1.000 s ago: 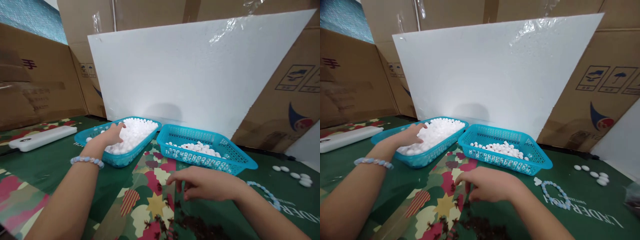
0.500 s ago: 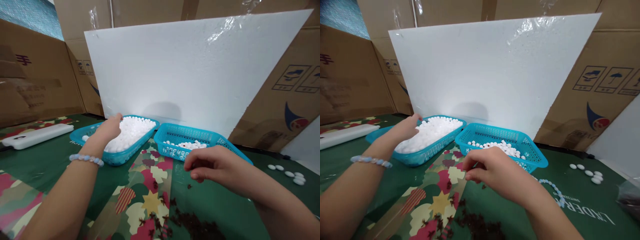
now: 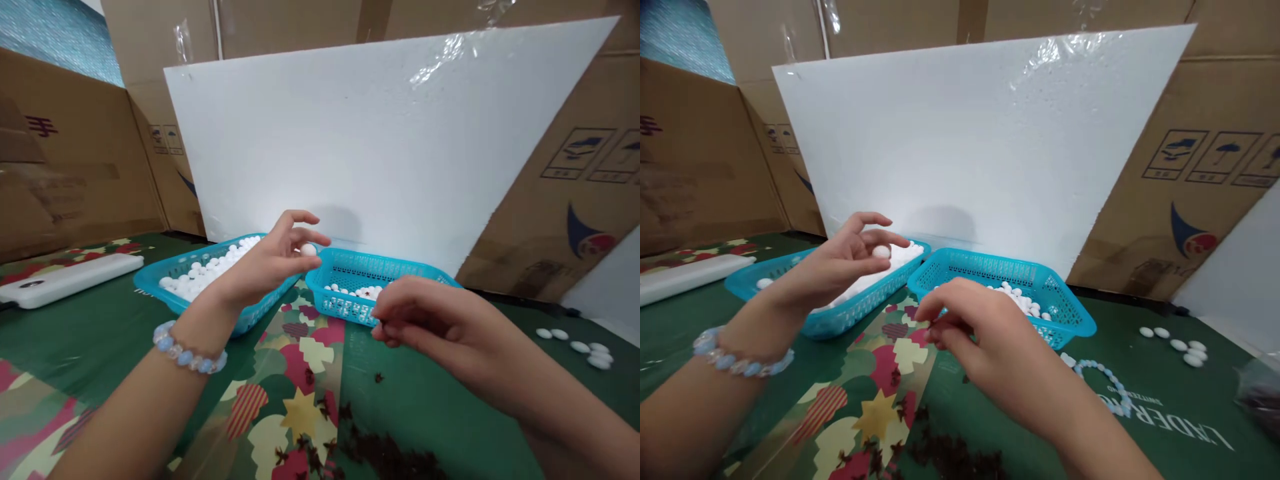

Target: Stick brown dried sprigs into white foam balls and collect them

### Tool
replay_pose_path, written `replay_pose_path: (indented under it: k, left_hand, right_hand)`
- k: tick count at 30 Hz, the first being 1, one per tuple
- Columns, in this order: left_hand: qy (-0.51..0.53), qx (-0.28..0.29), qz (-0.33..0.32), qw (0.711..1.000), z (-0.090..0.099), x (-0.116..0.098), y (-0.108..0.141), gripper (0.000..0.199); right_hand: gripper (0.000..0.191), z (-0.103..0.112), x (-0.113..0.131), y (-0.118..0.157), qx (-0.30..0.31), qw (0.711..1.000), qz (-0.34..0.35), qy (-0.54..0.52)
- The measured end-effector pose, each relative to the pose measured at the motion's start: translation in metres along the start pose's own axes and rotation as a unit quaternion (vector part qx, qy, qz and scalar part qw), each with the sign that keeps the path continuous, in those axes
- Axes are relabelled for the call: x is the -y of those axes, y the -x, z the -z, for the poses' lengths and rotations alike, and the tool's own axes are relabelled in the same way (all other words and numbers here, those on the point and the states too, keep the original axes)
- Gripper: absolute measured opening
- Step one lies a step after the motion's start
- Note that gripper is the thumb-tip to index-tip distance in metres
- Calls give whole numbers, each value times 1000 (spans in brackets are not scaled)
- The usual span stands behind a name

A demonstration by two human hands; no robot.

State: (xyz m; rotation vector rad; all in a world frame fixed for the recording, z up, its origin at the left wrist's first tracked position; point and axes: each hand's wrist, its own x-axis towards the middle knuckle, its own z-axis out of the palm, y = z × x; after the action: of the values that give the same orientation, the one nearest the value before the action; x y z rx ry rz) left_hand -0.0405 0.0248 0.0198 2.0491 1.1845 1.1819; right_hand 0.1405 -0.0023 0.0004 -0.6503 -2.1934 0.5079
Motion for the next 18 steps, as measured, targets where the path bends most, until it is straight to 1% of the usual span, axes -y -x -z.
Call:
replay_pose_path:
  k: [2, 5, 8, 11, 14, 18]
  left_hand:
    - [63, 27, -38, 997, -7, -4, 3, 40]
    - [130, 56, -75, 987, -12, -8, 7, 41]
    - [152, 69, -76, 983, -15, -11, 9, 35]
    - [185, 77, -65, 978, -16, -13, 10, 29]
    - [207, 86, -63, 973, -16, -15, 12, 27]
    - [237, 109, -63, 963, -18, -16, 12, 24]
  right_hand:
    - [21, 1, 2, 1, -31, 998, -3, -52]
    - [20, -1, 3, 0, -69, 988, 2, -139]
    - [22, -4, 1, -3, -108, 965, -17, -237]
    - [27, -8, -1, -6, -131, 940, -29, -315]
    - [28, -10, -3, -8, -152, 926, -23, -346]
    - [28, -12, -4, -8, -168, 919, 1, -357]
